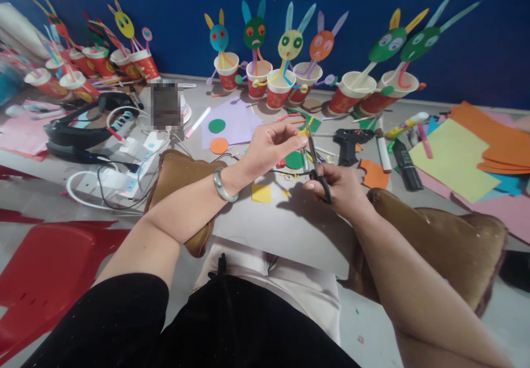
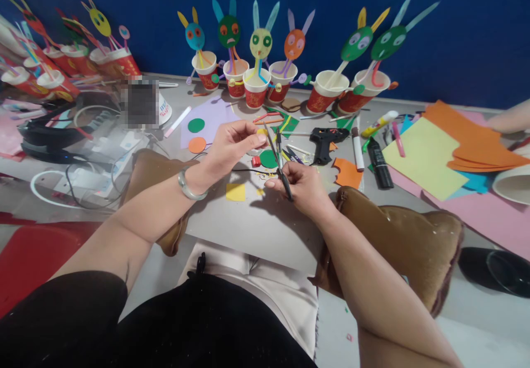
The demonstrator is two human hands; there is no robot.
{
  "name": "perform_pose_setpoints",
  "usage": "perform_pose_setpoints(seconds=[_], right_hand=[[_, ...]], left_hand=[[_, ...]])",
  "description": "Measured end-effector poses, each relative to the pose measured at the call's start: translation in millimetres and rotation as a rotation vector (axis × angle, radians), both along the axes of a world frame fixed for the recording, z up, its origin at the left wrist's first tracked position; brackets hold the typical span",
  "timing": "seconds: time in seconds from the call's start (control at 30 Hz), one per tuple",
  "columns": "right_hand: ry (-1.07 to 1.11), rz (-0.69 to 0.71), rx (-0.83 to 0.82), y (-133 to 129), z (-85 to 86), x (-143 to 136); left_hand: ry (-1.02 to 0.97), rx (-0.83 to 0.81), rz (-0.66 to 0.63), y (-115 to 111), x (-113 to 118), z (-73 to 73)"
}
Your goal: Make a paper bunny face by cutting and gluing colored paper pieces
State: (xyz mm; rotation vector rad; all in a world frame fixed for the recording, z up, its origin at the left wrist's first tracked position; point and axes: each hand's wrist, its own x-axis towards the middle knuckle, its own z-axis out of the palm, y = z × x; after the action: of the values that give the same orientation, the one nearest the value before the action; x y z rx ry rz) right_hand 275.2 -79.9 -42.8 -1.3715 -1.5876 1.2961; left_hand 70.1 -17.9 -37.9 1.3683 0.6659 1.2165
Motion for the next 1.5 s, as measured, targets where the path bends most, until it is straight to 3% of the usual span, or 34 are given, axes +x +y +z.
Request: perform_pose_setpoints(seconds=[1.17,1.5], right_hand=[[-0.006,0.014,-0.009,0.1,2.6,-1.6],[-0.006,0.019,0.007,0.0,2.0,-1.2]], left_hand=[[0.02,-0.011,0.016,0.9,-1.4,-1.5],[0.03,-0.009,0.023,-2.5,-4.5,6.6]])
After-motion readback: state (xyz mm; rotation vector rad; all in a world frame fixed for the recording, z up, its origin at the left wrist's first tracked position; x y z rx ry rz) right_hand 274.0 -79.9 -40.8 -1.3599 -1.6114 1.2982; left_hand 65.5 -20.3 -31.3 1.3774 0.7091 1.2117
